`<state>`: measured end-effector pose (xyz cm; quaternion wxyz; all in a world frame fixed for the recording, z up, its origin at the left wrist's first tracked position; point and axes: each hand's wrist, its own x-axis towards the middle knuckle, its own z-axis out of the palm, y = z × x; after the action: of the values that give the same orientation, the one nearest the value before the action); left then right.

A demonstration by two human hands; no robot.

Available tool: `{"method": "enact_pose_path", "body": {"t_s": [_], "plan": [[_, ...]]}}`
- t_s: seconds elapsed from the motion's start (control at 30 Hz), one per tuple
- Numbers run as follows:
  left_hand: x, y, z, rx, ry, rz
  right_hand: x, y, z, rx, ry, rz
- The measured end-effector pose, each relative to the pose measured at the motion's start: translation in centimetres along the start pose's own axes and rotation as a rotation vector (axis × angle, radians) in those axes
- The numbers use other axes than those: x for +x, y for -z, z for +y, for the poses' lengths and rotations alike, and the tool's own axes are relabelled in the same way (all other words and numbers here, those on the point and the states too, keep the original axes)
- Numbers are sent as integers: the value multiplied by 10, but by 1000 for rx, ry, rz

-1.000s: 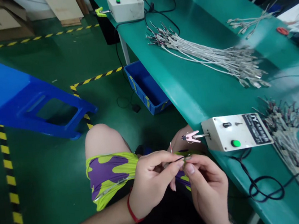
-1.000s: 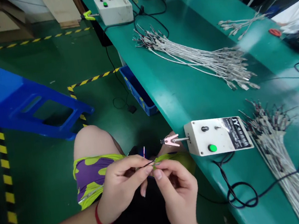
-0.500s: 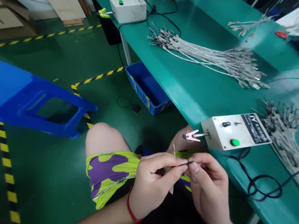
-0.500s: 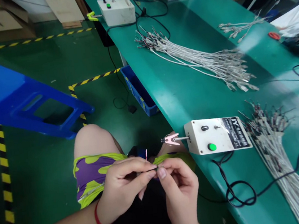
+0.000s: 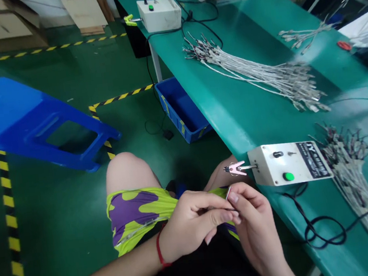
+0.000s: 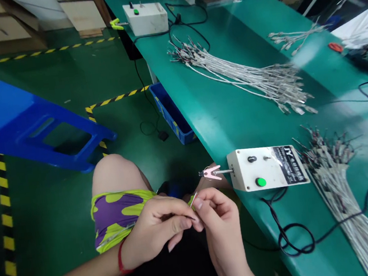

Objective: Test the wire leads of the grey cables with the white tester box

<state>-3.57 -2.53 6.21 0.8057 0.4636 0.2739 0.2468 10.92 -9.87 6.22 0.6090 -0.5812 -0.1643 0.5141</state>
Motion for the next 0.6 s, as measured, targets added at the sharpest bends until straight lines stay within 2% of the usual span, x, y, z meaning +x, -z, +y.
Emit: {"method": "enact_pose_path", "body": {"t_s": [0.1,0.17,0.3,0.4,0.53,0.6], "plan": [[1,-1,-1,42,42,64,-8,11,6,-214,310,216],[1,-2,-1,56,54,61,-11,18,5,-319,473,201],[1,0,1,81,47,-32,-9,24,-9,-472,538,-135],[4,4,1,100,88,-153,-1,27,-24,-497,545,-327],[6,8,-1,113,178,-300,8,33,-41,-569,492,-549],[3,7,-2,165,221,-343,9,34,-50,-646,490,-595]]}}
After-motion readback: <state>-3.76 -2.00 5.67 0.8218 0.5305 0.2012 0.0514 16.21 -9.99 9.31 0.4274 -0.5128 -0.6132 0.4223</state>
